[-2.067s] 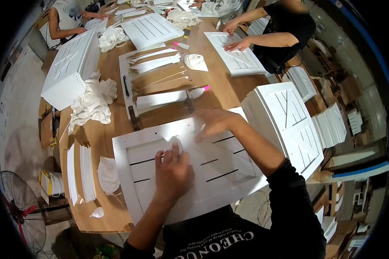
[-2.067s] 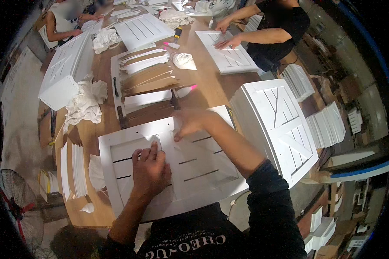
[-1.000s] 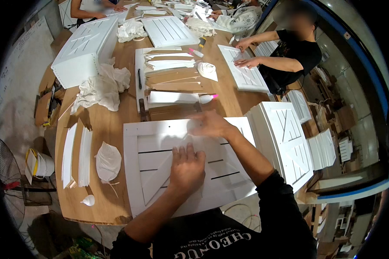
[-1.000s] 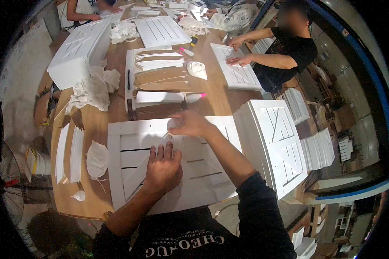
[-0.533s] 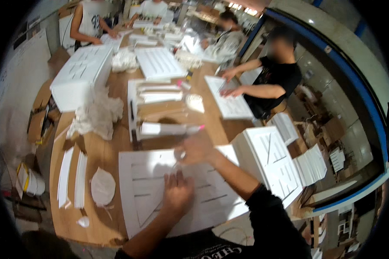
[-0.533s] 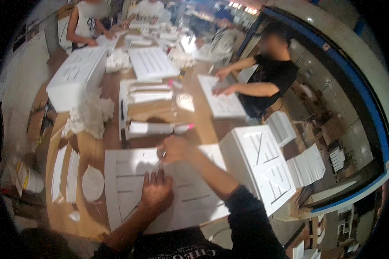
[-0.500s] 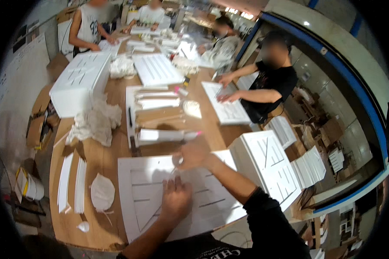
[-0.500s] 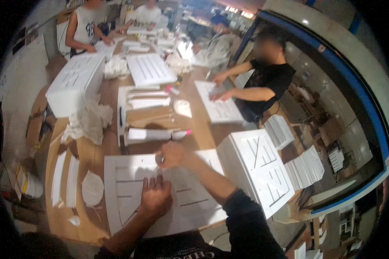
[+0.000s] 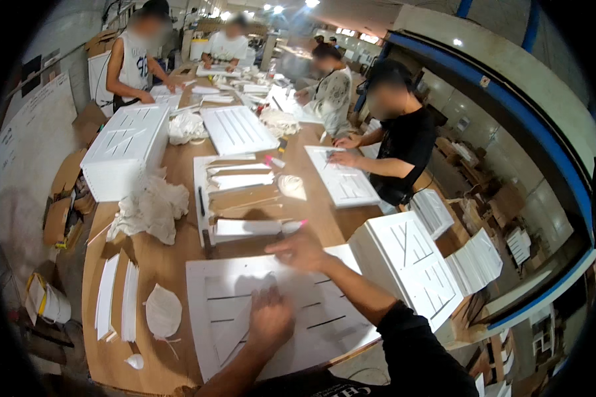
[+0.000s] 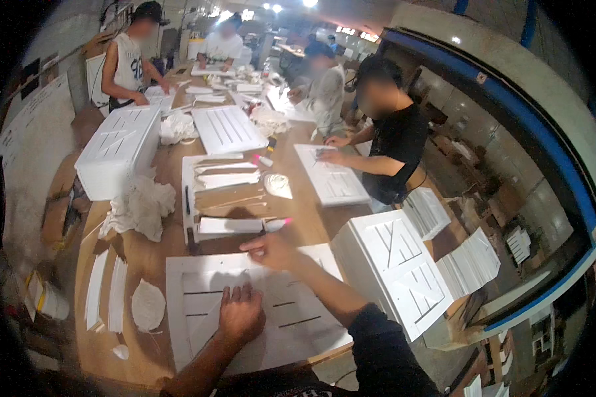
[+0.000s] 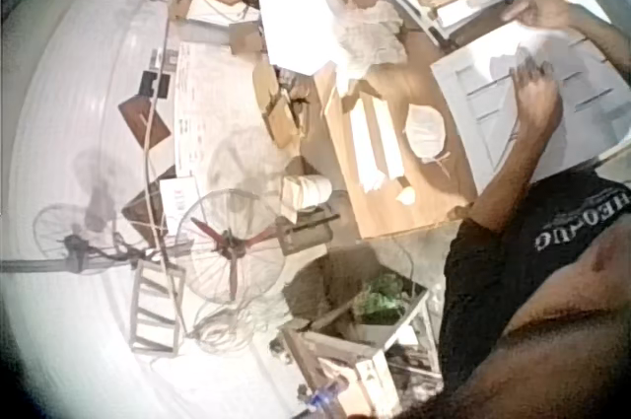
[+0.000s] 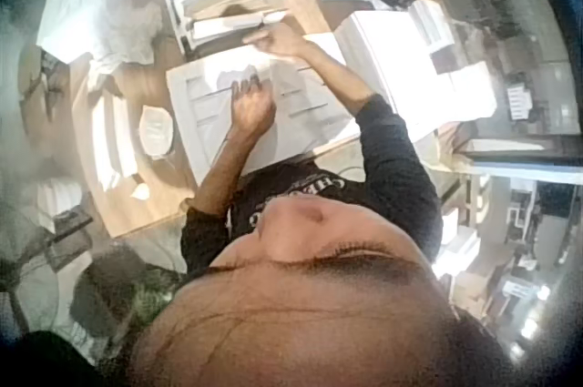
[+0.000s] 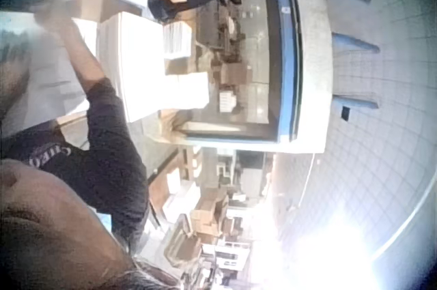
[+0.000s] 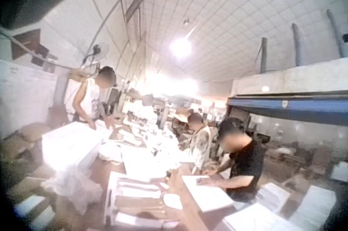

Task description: The person fits wooden strips onto white panels, trims the material with a utility knife, and wipes the surfaces with a cloth.

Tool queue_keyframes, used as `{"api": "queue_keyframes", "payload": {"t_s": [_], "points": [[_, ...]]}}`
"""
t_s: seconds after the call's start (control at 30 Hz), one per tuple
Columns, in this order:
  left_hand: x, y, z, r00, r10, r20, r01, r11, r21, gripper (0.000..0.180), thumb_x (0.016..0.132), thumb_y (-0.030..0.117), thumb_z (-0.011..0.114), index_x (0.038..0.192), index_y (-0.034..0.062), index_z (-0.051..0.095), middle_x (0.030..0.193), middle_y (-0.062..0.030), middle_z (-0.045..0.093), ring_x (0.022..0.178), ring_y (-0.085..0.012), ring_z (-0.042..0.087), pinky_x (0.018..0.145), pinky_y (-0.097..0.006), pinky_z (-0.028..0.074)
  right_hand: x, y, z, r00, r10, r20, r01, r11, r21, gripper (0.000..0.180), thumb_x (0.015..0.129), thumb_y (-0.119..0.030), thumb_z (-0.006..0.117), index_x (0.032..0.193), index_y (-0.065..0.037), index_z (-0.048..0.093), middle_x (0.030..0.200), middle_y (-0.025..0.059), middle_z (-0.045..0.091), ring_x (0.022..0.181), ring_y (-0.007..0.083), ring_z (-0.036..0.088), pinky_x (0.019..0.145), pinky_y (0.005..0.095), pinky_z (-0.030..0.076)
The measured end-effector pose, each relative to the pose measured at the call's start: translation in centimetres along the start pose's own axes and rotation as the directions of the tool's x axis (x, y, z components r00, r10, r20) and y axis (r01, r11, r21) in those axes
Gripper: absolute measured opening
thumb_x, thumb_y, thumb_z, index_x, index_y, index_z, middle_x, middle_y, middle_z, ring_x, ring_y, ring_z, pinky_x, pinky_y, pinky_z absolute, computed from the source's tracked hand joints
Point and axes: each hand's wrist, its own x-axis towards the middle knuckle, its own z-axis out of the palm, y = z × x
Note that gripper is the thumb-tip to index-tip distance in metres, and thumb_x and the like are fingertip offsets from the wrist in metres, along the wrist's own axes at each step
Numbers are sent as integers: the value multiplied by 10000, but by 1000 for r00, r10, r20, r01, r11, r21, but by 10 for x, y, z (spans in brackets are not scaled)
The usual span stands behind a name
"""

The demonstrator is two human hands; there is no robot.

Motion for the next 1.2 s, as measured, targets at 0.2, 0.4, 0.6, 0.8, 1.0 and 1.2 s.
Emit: {"api": "queue_keyframes", "payload": {"t_s": [0.2, 0.4, 0.6, 0.8, 1.0, 1.2], "points": [[9, -9, -13, 982, -54, 181, 59, 998, -26, 344, 810, 183, 559, 1111, 18, 536, 1271, -209, 492, 1131, -321, 513, 998, -490, 354, -26, 4, -8, 990, 114, -87, -65, 896, 439, 208, 729, -74, 757, 909, -22, 667, 937, 62, 669, 896, 118, 590, 817, 283, 480], [-59, -62, -110, 757, -434, -488, 137, 836, -531, 403, 738, -13, 611, 1130, 7, 515, 1202, -192, 529, 1089, -310, 540, 927, -380, 418, -54, -3, -24, 997, 60, -57, -52, 988, 146, 627, 710, -244, 790, 1227, -13, 522, 1244, 132, 542, 1173, 222, 490, 999, 324, 364], [-137, -71, -70, 704, -701, 109, 598, 505, -622, 728, 774, 146, 695, 1361, -26, 300, 1326, -196, 421, 1208, -289, 421, 1027, -375, 312, -28, -11, -6, 992, 116, 46, -113, 991, -66, 933, 684, -564, 696, 1316, 49, 389, 1338, 248, 418, 1253, 353, 400, 1042, 385, 321], [-125, -69, -47, 721, -660, 211, 588, 423, -689, 1014, 647, 251, 797, 1403, -11, 174, 1312, -225, 415, 1198, -306, 432, 1017, -384, 339, -10, -28, 3, 937, 276, 213, -203, 928, -311, 1069, 597, -652, 664, 1343, 49, 356, 1339, 253, 416, 1269, 360, 380, 1046, 399, 320], [-119, -76, -40, 723, -628, 289, 615, 394, -683, 971, 582, 260, 827, 1339, -9, 281, 1204, -198, 495, 1111, -296, 503, 963, -387, 389, -5, -21, 8, 934, 281, 220, -203, 925, -320, 1083, 558, -678, 685, 1337, 14, 388, 1297, 271, 447, 1209, 391, 437, 1003, 423, 364], [-119, -74, -43, 764, -607, 218, 565, 467, -680, 916, 596, 283, 813, 1319, 1, 326, 1191, -191, 508, 1088, -297, 520, 943, -387, 401, -6, -29, 8, 926, 303, 225, -226, 922, -314, 1068, 559, -647, 707, 1335, 14, 388, 1299, 275, 440, 1201, 390, 445, 990, 430, 372]]}}
